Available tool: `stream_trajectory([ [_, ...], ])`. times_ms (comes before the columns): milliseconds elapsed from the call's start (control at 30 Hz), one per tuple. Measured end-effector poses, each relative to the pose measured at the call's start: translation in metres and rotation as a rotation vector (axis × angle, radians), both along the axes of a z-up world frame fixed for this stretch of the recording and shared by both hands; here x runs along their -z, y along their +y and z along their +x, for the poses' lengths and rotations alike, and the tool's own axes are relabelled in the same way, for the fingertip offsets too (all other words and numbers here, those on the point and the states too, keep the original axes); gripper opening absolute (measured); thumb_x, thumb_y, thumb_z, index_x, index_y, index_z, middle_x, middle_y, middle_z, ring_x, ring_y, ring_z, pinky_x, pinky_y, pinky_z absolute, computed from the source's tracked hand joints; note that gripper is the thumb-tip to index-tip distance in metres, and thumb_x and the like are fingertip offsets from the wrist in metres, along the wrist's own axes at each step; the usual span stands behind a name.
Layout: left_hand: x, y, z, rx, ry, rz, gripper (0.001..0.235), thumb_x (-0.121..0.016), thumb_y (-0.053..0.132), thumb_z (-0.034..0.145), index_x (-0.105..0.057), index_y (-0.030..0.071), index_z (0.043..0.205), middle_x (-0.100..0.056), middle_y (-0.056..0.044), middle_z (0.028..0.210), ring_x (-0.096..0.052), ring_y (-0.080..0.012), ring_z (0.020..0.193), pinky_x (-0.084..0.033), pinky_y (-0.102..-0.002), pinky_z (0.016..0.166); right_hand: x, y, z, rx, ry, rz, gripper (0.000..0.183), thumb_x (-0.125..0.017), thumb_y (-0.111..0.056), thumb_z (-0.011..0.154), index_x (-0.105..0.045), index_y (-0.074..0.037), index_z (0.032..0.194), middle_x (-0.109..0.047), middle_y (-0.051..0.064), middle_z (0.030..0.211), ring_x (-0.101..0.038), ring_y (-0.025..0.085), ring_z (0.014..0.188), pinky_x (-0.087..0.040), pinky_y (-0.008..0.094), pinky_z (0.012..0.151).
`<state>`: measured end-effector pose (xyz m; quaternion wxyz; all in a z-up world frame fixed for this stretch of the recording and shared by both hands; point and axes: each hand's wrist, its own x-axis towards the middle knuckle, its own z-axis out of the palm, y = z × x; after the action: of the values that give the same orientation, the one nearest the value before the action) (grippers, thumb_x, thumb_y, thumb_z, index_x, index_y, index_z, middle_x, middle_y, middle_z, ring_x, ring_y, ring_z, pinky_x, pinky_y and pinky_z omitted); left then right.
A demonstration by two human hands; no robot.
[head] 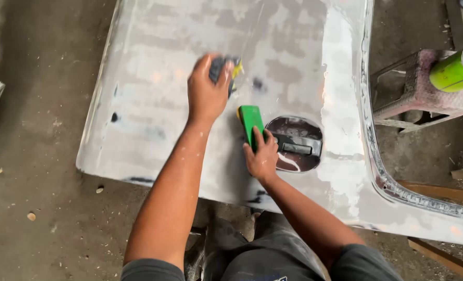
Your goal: The person sands a large, white car door panel using a green sanding block and a yellow cloth. They repeatedly rub the surface to smooth it, occasionally dipping the sanding block into a green bucket of water and wiping the panel with the cloth to remove residue.
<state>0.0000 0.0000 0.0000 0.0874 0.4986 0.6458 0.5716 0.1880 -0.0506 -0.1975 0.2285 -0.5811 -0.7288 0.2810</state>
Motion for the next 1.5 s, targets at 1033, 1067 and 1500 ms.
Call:
stream_trajectory([
  [1033, 0.249, 0.178, 0.129, 0.739, 0.768, -0.424, 0.066, -0.058, 0.037, 0.100, -0.039, 0.011, 0.157, -0.033, -0.013, 0.166, -0.028, -0.0328, 0.157, -0.019, -0.053, 0.132, 0.015, 0.168, 0.091, 0.408, -0.421, 0.076, 0.067, -0.070, -0.035, 0.096, -0.048, -0.024, 0.158, -0.031, 0.016, 0.162, -0.037, 0.043, 0.136, -0.033, 0.057, 0.108],
  [1067, 0.258, 0.180, 0.125, 0.809, 0.829, -0.359, 0.061, -0.057, 0.035, 0.099, -0.041, 0.016, 0.154, -0.031, -0.011, 0.167, -0.028, -0.0318, 0.155, -0.020, -0.053, 0.129, 0.015, 0.168, 0.091, 0.411, -0.424, 0.061, 0.068, -0.070, -0.034, 0.095, -0.048, -0.025, 0.158, -0.031, 0.015, 0.162, -0.037, 0.043, 0.136, -0.033, 0.057, 0.108],
  [1500, 0.278, 0.162, -0.206, -0.312, 0.457, -0.516, 0.052, -0.064, 0.030, 0.107, -0.050, 0.012, 0.154, -0.036, -0.023, 0.162, -0.036, -0.0429, 0.147, -0.026, -0.059, 0.120, 0.020, 0.167, 0.091, 0.420, -0.441, 0.056, 0.067, -0.069, -0.033, 0.097, -0.047, -0.026, 0.160, -0.028, 0.014, 0.164, -0.034, 0.043, 0.137, -0.031, 0.058, 0.111],
])
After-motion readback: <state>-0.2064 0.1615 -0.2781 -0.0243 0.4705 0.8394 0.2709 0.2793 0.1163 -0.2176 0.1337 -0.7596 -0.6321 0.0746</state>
